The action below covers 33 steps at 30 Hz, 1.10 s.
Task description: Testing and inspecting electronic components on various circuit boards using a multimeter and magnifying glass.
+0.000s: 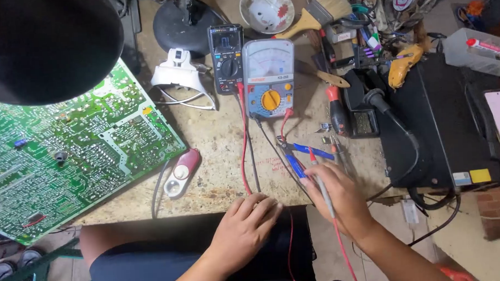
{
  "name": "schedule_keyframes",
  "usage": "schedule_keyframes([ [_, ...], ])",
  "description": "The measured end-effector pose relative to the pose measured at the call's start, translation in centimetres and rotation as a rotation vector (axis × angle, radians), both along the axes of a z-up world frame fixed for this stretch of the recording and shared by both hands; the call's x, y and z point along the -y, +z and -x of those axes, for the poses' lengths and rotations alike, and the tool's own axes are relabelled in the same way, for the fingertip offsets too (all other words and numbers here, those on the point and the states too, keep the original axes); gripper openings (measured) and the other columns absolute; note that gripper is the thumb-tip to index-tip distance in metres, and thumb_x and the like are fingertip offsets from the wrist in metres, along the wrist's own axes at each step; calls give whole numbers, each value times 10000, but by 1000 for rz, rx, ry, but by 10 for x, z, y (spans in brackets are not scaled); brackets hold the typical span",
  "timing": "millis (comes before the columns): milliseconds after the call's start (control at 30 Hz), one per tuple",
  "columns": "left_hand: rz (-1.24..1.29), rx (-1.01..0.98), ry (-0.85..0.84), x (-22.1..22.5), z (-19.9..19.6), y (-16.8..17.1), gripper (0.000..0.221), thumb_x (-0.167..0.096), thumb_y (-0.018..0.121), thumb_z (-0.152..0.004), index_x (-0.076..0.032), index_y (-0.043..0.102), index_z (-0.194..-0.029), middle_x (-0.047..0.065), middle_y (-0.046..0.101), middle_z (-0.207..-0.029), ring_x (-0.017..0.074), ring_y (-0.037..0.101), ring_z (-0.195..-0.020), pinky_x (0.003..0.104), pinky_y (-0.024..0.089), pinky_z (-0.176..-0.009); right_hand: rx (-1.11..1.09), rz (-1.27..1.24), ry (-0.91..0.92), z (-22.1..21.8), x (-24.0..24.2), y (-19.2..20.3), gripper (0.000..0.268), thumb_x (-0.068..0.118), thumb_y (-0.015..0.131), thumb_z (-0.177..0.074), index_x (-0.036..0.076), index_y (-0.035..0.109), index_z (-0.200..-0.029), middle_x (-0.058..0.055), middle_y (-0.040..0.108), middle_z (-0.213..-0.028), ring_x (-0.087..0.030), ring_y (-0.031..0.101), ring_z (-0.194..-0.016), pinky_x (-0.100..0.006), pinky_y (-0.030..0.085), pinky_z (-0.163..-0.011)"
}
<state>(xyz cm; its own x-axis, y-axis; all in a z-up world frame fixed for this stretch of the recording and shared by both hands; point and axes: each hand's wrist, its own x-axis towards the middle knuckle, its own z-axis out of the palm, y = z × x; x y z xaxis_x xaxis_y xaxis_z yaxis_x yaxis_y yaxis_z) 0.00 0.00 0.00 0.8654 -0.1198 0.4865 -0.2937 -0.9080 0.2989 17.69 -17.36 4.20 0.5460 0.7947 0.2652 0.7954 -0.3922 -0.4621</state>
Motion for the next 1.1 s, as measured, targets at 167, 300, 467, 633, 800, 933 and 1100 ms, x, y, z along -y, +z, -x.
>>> schedule_keyframes([
  [167,-23,97,-95,-12,-2,1,170,-112,542,-1074,-33,642,-1187,129,646,-1196,317,616,-1132,395,490,-841,23,46,-60,5,-7,-5,148,139,722,-935,52,627,-1008,-102,660,-919,-293,657,-837,-397,513,-727],
  [300,31,258,-54,-15,-4,-4,56,-62,633,-1027,-34,677,-1006,110,695,-1070,297,669,-1008,372,547,-771,349,125,-33,7,-7,-9,161,24,700,-882,133,585,-852,-48,628,-800,-246,636,-725,-383,509,-629],
  [467,81,221,-41,-14,5,-23,215,-42,523,-1055,-25,674,-1208,141,675,-1122,325,662,-1062,450,587,-851,272,-29,-28,3,0,20,198,-33,733,-797,107,603,-849,-35,659,-821,-197,673,-765,-317,543,-647],
  [633,180,214,-51,-18,8,-24,201,-27,539,-1045,-10,673,-1192,177,687,-1127,351,664,-1100,465,595,-898,202,-185,-117,-11,19,42,234,-99,818,-800,39,643,-869,-115,723,-899,-213,707,-812,-292,577,-743],
  [800,173,227,48,-12,14,-47,243,-85,599,-1041,-158,701,-1249,134,593,-1335,341,589,-1249,559,505,-1097,331,-148,-87,-36,2,23,187,-140,733,-841,19,646,-886,-118,670,-866,-274,655,-803,-357,517,-734],
  [933,171,292,138,-10,11,-38,215,-46,683,-987,-165,719,-1162,105,552,-1087,271,485,-972,487,511,-850,501,-73,-96,-49,-7,-4,255,-157,662,-761,86,588,-779,-53,569,-768,-234,609,-713,-336,489,-612],
  [1100,202,165,73,-15,15,-32,214,-21,649,-991,-105,674,-1187,132,580,-1049,306,542,-851,460,472,-763,201,-147,-93,-38,18,35,213,91,839,-908,-25,683,-996,-131,738,-914,-194,714,-776,-274,582,-676],
])
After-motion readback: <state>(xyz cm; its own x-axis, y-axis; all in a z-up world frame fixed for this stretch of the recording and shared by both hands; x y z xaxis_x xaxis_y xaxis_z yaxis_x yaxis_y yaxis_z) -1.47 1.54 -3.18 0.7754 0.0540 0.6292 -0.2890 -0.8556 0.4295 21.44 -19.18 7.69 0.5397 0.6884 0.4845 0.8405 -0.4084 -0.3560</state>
